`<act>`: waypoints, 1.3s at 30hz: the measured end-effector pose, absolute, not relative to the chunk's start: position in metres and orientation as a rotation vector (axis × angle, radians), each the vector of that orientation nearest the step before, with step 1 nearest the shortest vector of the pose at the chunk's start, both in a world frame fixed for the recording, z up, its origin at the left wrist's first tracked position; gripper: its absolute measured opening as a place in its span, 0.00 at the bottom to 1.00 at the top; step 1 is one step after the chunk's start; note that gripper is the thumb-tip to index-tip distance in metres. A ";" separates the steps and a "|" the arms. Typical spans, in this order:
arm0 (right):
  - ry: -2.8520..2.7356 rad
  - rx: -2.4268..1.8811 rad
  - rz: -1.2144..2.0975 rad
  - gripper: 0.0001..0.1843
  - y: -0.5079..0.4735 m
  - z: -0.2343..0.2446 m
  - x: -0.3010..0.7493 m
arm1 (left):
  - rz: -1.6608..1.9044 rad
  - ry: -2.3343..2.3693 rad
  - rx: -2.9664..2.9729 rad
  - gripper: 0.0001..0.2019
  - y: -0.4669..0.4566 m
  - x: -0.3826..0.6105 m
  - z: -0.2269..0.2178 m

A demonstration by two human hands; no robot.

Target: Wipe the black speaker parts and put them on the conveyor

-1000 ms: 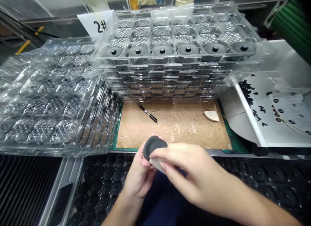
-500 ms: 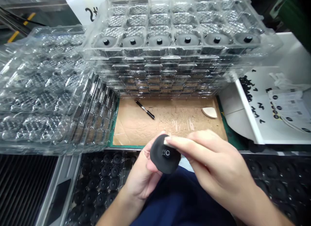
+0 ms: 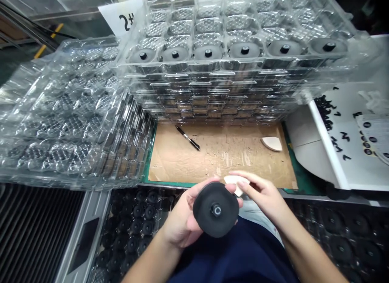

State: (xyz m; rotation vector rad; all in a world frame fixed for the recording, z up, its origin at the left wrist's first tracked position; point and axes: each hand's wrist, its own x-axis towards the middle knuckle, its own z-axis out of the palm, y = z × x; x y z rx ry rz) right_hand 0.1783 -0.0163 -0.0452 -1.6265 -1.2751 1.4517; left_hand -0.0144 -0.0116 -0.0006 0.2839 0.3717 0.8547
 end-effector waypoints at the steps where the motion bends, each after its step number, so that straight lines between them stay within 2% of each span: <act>1: -1.240 -1.655 1.500 0.17 -0.022 -0.052 0.180 | 0.843 0.351 0.296 0.25 -0.010 -0.015 -0.002; 6: -1.174 -1.694 1.549 0.19 -0.031 -0.063 0.181 | 0.809 0.305 0.320 0.27 -0.009 -0.013 -0.005; 13: -1.304 -1.562 1.567 0.19 -0.026 -0.063 0.177 | 0.825 0.562 0.239 0.25 -0.014 -0.008 0.011; 18: -1.186 -1.602 1.487 0.20 -0.024 -0.065 0.173 | 0.854 0.608 0.165 0.27 -0.011 -0.006 -0.004; 25: -1.027 -1.731 1.233 0.20 -0.015 -0.056 0.182 | 0.952 0.785 -0.274 0.17 -0.004 -0.007 -0.028; 33: -1.134 -1.724 1.247 0.19 -0.017 -0.067 0.176 | 0.957 0.765 -0.403 0.19 -0.006 -0.008 -0.026; 39: -1.303 -1.660 1.071 0.14 -0.005 -0.026 0.172 | 0.957 0.779 -0.278 0.18 -0.011 -0.006 -0.025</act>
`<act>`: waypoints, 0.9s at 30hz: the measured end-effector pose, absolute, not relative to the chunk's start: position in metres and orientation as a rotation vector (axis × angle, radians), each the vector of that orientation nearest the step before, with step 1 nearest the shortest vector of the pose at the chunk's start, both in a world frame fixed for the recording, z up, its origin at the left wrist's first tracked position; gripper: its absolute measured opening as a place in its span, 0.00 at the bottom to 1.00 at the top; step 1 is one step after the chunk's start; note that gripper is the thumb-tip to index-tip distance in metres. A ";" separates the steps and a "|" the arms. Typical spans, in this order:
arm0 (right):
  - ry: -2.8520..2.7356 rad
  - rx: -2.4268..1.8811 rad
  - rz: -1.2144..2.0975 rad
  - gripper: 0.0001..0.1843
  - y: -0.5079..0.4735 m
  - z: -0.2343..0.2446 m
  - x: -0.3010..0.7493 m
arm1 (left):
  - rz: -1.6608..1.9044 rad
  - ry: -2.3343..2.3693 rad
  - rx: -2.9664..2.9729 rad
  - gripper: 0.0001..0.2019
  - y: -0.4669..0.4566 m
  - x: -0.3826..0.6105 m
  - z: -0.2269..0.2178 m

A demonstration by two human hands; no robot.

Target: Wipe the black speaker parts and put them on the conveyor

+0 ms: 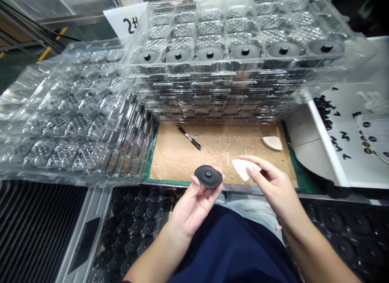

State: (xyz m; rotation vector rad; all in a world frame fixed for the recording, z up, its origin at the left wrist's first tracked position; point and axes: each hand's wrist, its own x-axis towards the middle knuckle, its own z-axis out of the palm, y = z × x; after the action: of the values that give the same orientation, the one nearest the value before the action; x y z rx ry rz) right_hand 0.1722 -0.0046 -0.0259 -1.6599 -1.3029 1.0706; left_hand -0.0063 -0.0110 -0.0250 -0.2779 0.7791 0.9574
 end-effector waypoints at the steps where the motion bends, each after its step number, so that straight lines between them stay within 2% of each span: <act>1: -1.341 -1.623 1.009 0.13 -0.004 -0.015 0.167 | 0.972 0.789 -0.225 0.19 -0.013 -0.004 -0.025; 5: -1.677 -1.373 0.800 0.14 -0.006 0.020 0.137 | 1.003 0.806 0.022 0.21 -0.024 0.003 -0.021; 9: -2.063 -1.188 0.896 0.12 -0.004 0.030 0.123 | 1.034 0.852 0.114 0.23 -0.028 0.004 -0.019; 14: -1.947 -1.238 0.610 0.14 -0.003 0.030 0.121 | 1.004 0.905 0.211 0.16 -0.027 0.005 -0.011; 18: -1.972 -1.079 0.916 0.12 -0.009 0.029 0.122 | 1.008 0.898 0.198 0.24 -0.026 0.000 -0.005; 20: -1.935 -1.157 0.859 0.12 -0.009 0.030 0.120 | 1.011 0.870 0.193 0.21 -0.025 0.001 -0.005; 23: -1.913 -1.210 0.607 0.13 -0.007 0.032 0.116 | 0.991 0.819 0.224 0.15 -0.024 0.003 -0.006; 27: -1.939 -1.127 0.898 0.12 -0.011 0.027 0.133 | 1.013 0.790 0.179 0.23 -0.021 -0.005 -0.002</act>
State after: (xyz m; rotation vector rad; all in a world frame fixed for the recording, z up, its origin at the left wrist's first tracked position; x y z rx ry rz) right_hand 0.1333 -0.0111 0.0268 -1.1272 -1.9389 0.8978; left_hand -0.0050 -0.0205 -0.0023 0.1792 0.7901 1.0133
